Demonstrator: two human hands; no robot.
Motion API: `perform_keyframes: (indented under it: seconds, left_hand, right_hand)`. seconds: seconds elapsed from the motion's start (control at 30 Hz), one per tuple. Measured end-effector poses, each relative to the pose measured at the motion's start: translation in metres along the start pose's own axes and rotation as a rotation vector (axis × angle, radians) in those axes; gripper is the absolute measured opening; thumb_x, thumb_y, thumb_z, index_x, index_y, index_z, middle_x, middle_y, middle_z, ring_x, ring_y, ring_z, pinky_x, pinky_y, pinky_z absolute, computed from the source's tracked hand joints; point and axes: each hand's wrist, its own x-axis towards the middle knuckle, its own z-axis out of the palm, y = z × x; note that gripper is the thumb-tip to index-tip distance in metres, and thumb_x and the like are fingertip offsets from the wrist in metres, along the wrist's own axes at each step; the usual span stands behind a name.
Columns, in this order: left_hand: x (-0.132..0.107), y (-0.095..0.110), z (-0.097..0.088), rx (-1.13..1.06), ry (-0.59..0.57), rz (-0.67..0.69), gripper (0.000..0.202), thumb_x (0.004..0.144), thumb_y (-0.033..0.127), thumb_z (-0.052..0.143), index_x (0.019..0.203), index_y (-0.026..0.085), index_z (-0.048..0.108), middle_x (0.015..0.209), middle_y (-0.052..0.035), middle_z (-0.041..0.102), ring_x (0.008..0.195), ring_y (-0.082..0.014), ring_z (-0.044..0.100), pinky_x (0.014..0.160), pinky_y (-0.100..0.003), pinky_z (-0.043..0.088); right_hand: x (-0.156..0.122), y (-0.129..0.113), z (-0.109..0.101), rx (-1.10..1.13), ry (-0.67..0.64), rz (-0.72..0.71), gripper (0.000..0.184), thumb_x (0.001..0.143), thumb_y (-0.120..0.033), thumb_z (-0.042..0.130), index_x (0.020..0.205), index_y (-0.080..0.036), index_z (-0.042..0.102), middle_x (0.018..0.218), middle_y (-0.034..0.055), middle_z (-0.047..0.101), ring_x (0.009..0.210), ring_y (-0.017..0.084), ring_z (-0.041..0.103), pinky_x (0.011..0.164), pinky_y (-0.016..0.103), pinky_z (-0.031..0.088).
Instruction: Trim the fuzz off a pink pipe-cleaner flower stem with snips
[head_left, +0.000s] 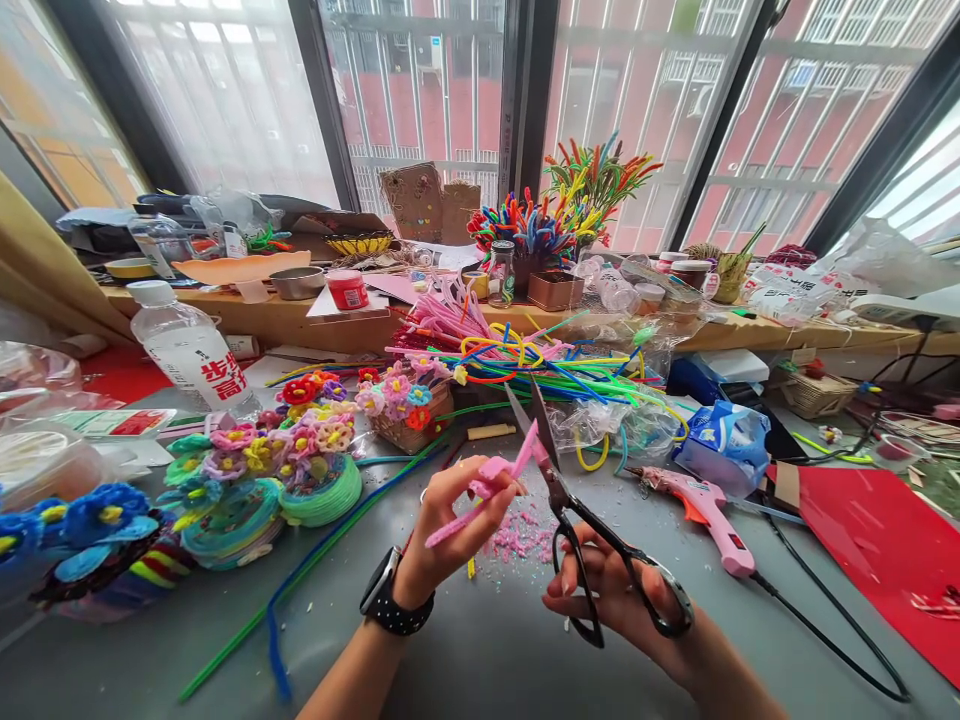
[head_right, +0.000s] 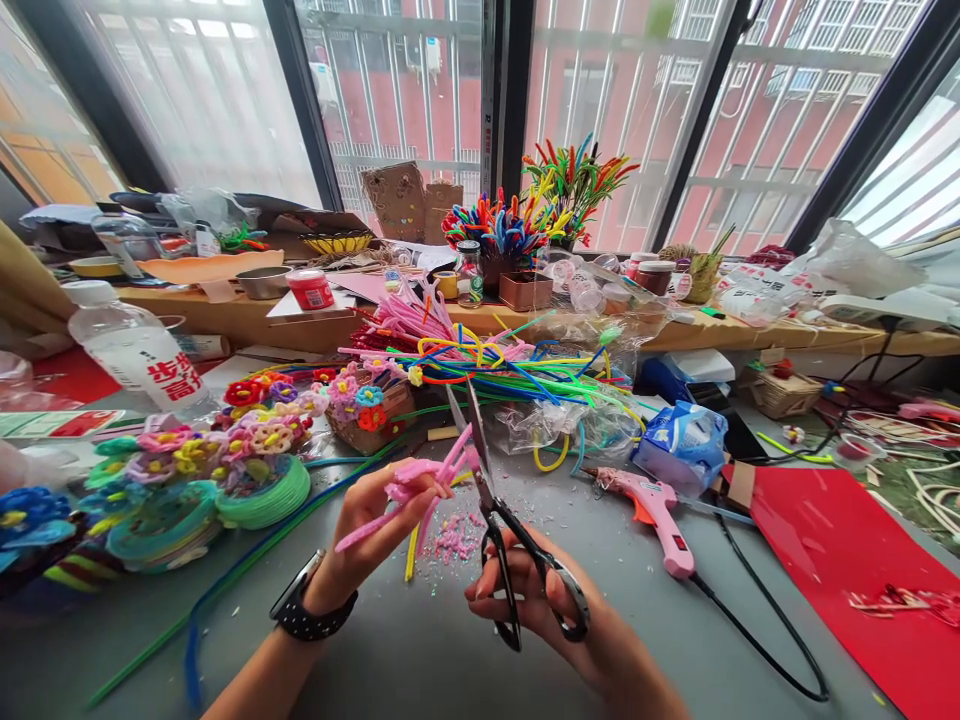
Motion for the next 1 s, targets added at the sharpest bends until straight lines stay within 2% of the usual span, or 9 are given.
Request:
perform_keyframes:
  seconds: [0.13,0.3,0.33,0.4,0.5,0.57,0.63,0.83,1.0]
  left_hand:
    - [0.0,0.002,0.002,-0.077,-0.076,-0.054,0.01,0.077,0.021,0.052,0.078,0.015,0.059,0.074,-0.0051,0.062,0.068,-0.015,0.055,0.064,-0.026,0.041]
    - [0.004,0.0,-0.002,-0.274,-0.006,-0.133,0.025,0.072,0.028,0.058,0.094,0.016,0.056,0.075,-0.0044,0.063,0.072,-0.0167,0.056,0.066,-0.027,0.042]
    - [0.005,-0.002,-0.003,-0.309,0.042,-0.138,0.03,0.072,0.032,0.058,0.096,0.015,0.056,0.075,-0.0047,0.063,0.073,-0.0169,0.055,0.064,-0.026,0.042]
    - [0.008,-0.005,-0.005,-0.357,0.214,-0.155,0.034,0.073,0.039,0.053,0.098,0.015,0.056,0.075,-0.0044,0.061,0.069,-0.015,0.053,0.058,-0.024,0.04]
    - [0.011,-0.01,-0.007,-0.306,0.49,-0.243,0.03,0.076,0.039,0.049,0.094,0.016,0.056,0.075,-0.0026,0.06,0.057,-0.0096,0.047,0.054,-0.021,0.037]
    - [0.012,-0.012,-0.008,-0.225,0.527,-0.288,0.027,0.075,0.037,0.053,0.092,0.016,0.056,0.077,-0.0033,0.061,0.057,-0.0091,0.046,0.055,-0.021,0.037]
    - [0.012,-0.013,-0.007,-0.198,0.458,-0.298,0.027,0.073,0.035,0.055,0.092,0.016,0.055,0.084,-0.0054,0.061,0.057,-0.0092,0.046,0.055,-0.021,0.037]
    - [0.009,-0.008,0.004,-0.318,0.012,-0.293,0.034,0.071,0.038,0.058,0.096,0.016,0.054,0.09,-0.008,0.059,0.054,-0.0086,0.04,0.051,-0.022,0.035]
    - [0.008,-0.004,0.005,-0.407,-0.165,-0.288,0.042,0.058,0.045,0.066,0.086,0.015,0.056,0.063,0.0011,0.051,0.05,-0.0072,0.034,0.045,-0.019,0.029]
  right_hand:
    - [0.001,0.0,-0.003,0.052,0.029,-0.062,0.046,0.071,-0.051,0.055,0.104,-0.019,0.053,0.084,0.0065,0.055,0.085,0.021,0.051,0.09,0.05,0.03]
    - [-0.003,-0.006,-0.005,0.03,0.067,-0.116,0.044,0.07,-0.05,0.055,0.103,-0.021,0.053,0.075,0.0031,0.053,0.076,0.017,0.049,0.091,0.047,0.03]
    - [-0.004,-0.008,-0.005,0.029,0.069,-0.124,0.044,0.07,-0.05,0.055,0.103,-0.022,0.052,0.075,0.0028,0.053,0.076,0.017,0.049,0.09,0.047,0.03]
    - [-0.005,-0.01,-0.006,0.028,0.07,-0.137,0.042,0.07,-0.05,0.055,0.103,-0.024,0.052,0.076,0.0023,0.052,0.073,0.016,0.048,0.089,0.048,0.031]
    - [-0.006,-0.01,-0.008,0.011,0.072,-0.159,0.04,0.071,-0.049,0.055,0.103,-0.026,0.052,0.073,0.0009,0.052,0.068,0.014,0.047,0.088,0.048,0.033]
    - [-0.006,-0.01,-0.008,-0.01,0.076,-0.161,0.039,0.071,-0.05,0.055,0.102,-0.026,0.053,0.072,0.0006,0.052,0.065,0.013,0.046,0.087,0.047,0.034]
    - [-0.005,-0.008,-0.007,-0.033,0.074,-0.147,0.039,0.071,-0.05,0.055,0.101,-0.025,0.053,0.071,0.0005,0.052,0.064,0.013,0.045,0.085,0.047,0.036]
    - [-0.006,-0.005,0.005,-0.039,0.025,-0.086,0.039,0.071,-0.048,0.056,0.101,-0.023,0.054,0.066,-0.0006,0.05,0.057,0.011,0.044,0.078,0.047,0.041]
    - [-0.005,-0.004,0.013,-0.073,-0.01,-0.047,0.039,0.067,-0.048,0.06,0.096,-0.023,0.055,0.069,-0.0003,0.05,0.057,0.011,0.044,0.075,0.045,0.042]
